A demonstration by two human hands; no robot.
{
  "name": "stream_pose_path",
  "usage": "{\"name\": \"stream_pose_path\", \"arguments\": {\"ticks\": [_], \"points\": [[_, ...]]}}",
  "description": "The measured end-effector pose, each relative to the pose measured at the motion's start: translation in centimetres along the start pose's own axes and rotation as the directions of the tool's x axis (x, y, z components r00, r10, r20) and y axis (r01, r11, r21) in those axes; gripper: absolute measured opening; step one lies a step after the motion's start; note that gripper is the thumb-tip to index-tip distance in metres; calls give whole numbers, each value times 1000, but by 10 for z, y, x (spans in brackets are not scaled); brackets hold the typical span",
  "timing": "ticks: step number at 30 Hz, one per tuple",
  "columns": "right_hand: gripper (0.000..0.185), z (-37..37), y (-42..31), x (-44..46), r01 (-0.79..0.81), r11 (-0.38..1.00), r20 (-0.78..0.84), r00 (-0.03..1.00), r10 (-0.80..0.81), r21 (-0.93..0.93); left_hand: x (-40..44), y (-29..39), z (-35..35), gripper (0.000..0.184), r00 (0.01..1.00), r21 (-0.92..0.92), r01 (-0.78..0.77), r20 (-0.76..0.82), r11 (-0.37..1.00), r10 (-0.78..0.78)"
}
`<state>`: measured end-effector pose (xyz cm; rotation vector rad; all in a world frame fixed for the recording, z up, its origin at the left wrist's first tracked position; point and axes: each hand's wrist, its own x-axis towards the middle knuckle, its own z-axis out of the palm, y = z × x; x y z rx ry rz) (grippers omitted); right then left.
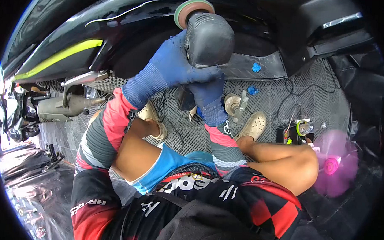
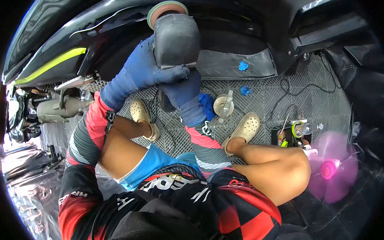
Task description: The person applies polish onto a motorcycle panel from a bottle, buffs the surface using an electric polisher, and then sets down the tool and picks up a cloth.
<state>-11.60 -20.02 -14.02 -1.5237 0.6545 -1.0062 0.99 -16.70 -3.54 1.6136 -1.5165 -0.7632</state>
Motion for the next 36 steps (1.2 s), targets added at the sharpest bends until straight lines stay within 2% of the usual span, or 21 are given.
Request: {"name": "stream_pose_path", "arguments": {"ticks": [1,3,7,9,12,16,19,21,22,24,27,28,30,31,33,36], "points": [[49,-1,2,0,-5,1000,-13,1000,5,5,3,-1,3,81,1000,5,0,14,1000,-1],[32,-2,3,-2,99,995,-96,991,-97,22,8,-3,6,88,999,-30,4,43,1000,-3],[33,-6,12,0,37,998,-69,997,-33,49,18,-6,13,89,999,46,-9,46,999,7],[34,-6,8,1,78,996,-134,988,-71,44,21,-6,15,89,998,66,-1,63,998,-4],[35,-2,12,0,104,994,-148,984,-100,24,19,-10,14,88,998,34,-23,57,999,21],[34,4,8,-1,129,991,-98,987,-127,20,7,-4,5,88,999,45,-7,33,999,6],[32,12,-1,-1,65,993,-33,998,-62,99,-5,-2,-5,87,999,104,45,-5,994,-44],[30,17,-6,0,117,992,14,993,-117,-41,-13,-1,-11,84,999,-12,23,-25,1000,-23],[30,20,-9,0,119,992,18,993,-118,-42,-17,2,-14,84,999,-13,23,-30,1000,-23],[28,26,-24,-1,121,992,-5,993,-121,27,-24,7,-21,83,996,-22,70,-59,997,-71],[27,33,-24,-2,119,985,-20,993,-117,125,-27,2,-26,83,997,-1,50,-59,999,-50],[27,33,-18,-2,119,985,-15,993,-118,123,-27,-2,-25,83,997,-4,51,-64,999,-51],[27,32,-11,1,236,968,-2,971,-237,-84,-25,-6,-22,84,999,-57,39,-35,998,-41],[27,30,-5,0,238,968,-3,971,-239,-87,-24,-7,-20,84,999,-59,37,-34,998,-39],[26,25,-3,0,130,990,32,991,-129,-47,-19,-2,-15,86,998,-68,41,-34,997,-43],[27,19,1,-2,144,990,-47,989,-143,7,-9,-7,-9,89,999,-11,44,0,999,-44]]}}
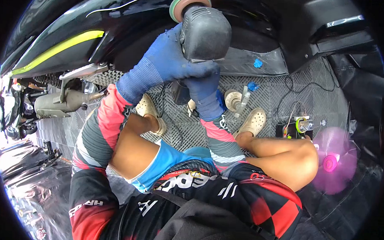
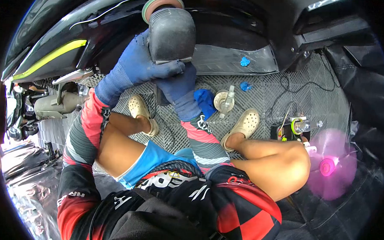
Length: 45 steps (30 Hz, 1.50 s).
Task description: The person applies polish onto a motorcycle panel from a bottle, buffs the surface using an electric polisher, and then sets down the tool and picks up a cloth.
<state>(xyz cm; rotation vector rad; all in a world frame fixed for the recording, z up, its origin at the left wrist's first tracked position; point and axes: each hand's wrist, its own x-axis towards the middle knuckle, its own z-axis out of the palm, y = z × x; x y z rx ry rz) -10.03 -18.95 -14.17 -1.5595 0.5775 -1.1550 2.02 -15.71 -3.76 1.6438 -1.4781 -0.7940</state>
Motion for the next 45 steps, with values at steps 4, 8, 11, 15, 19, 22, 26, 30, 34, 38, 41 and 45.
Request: {"name": "stream_pose_path", "arguments": {"ticks": [4,8,11,15,19,22,26,30,34,38,41,45], "points": [[30,-6,8,3,-16,1000,-80,997,17,16,13,-1,10,89,999,49,-18,34,999,17],[40,-19,9,7,-21,999,-70,997,18,-39,29,0,22,88,996,75,-42,82,996,36],[45,-28,25,2,-40,999,-113,993,40,2,42,6,31,84,991,72,-67,120,995,58],[59,-35,40,-2,-146,985,-214,963,162,87,57,4,45,79,983,71,-35,185,997,21],[62,-33,44,-1,-69,977,-332,934,134,202,65,11,53,76,979,104,-21,203,994,0],[62,-31,44,-3,-118,983,-336,928,160,141,65,12,52,75,983,173,-1,182,985,-31],[55,-29,26,4,-98,987,-250,960,128,131,55,13,43,77,988,214,13,147,977,-45],[53,-15,19,1,-46,995,-189,980,63,91,32,14,25,80,997,148,5,73,989,-16],[51,-2,2,3,-58,990,-91,993,69,125,12,10,7,83,998,53,41,37,998,-43],[42,6,-16,1,-56,996,11,998,55,71,-7,7,-7,85,998,71,-37,-53,997,41],[37,9,-22,0,-37,998,40,999,35,49,-16,14,-16,84,994,113,-44,-91,993,54],[30,12,-28,1,-42,998,115,992,48,-52,-25,8,-21,81,992,104,-21,-119,994,34]]}}
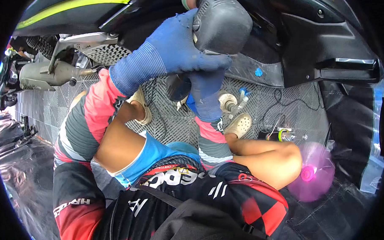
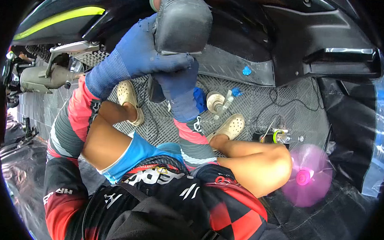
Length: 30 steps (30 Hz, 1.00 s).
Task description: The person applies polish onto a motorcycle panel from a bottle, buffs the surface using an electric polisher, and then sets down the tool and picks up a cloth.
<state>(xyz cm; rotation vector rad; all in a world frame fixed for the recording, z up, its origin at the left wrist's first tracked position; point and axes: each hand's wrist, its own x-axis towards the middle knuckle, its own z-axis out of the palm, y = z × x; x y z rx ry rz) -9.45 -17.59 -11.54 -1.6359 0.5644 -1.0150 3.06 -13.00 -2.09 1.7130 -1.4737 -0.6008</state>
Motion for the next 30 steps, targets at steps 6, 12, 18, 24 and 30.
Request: {"name": "stream_pose_path", "arguments": {"ticks": [6,12,18,24,30], "points": [[29,8,7,6,215,971,-75,972,-224,-107,-1,-1,5,80,999,-49,29,-27,998,-31],[36,10,7,6,165,979,-107,978,-178,-120,-2,2,1,86,996,99,66,-64,993,-60],[32,20,10,8,243,944,30,970,-243,-224,-25,3,-15,86,979,-108,-24,-203,994,2],[41,12,-10,7,130,964,268,961,-65,-230,-42,16,-30,93,965,-80,43,-255,996,-62],[45,12,6,2,161,987,136,978,-158,-12,-36,14,-23,94,978,-77,16,-207,997,-32]]}}
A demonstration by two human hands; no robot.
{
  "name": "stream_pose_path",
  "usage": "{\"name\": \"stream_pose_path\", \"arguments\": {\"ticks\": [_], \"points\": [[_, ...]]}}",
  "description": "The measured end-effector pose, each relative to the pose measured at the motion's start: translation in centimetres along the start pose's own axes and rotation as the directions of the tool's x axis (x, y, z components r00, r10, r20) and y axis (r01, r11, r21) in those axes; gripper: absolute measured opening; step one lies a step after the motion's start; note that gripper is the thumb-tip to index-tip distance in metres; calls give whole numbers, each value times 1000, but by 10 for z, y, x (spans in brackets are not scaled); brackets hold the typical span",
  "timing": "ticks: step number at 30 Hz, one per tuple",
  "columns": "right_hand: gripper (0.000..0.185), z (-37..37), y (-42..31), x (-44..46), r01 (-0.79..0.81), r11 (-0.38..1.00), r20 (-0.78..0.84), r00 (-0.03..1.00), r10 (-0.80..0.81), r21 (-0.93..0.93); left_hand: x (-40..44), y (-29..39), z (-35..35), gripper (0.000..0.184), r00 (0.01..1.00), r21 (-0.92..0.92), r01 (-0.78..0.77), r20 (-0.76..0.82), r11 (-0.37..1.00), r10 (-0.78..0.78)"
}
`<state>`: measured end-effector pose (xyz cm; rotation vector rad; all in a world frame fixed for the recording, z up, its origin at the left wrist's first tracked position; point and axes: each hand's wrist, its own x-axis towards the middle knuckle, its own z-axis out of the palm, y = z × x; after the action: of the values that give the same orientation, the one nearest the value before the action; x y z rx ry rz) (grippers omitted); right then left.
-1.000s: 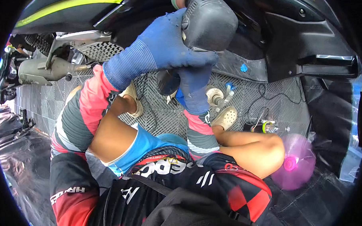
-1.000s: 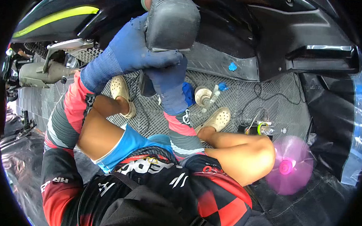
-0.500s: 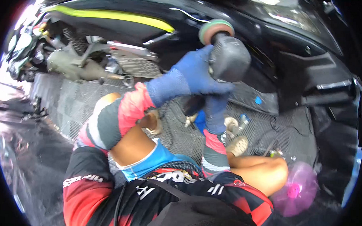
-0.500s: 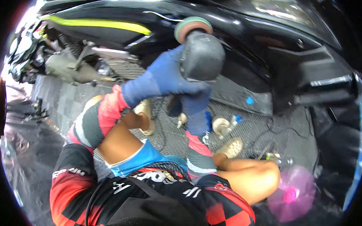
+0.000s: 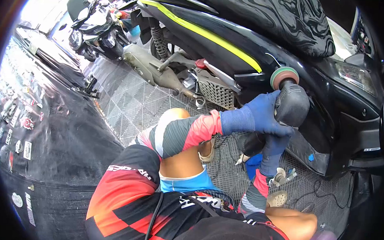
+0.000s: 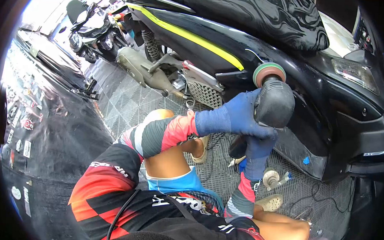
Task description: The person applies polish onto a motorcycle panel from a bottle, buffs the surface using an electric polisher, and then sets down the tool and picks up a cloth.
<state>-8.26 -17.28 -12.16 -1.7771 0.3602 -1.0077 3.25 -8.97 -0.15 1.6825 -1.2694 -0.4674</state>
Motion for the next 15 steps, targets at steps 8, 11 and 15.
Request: {"name": "stream_pose_path", "arguments": {"ticks": [8,11,15], "points": [[44,-15,33,-10,-128,989,-78,989,122,-72,23,-10,34,93,994,21,-29,107,999,27],[44,-23,55,-18,-102,987,-130,988,85,-128,32,-13,46,93,987,29,-31,160,999,26],[38,-23,64,-20,-34,978,-265,964,-22,-204,43,-15,59,92,967,72,-8,254,997,-10]]}}
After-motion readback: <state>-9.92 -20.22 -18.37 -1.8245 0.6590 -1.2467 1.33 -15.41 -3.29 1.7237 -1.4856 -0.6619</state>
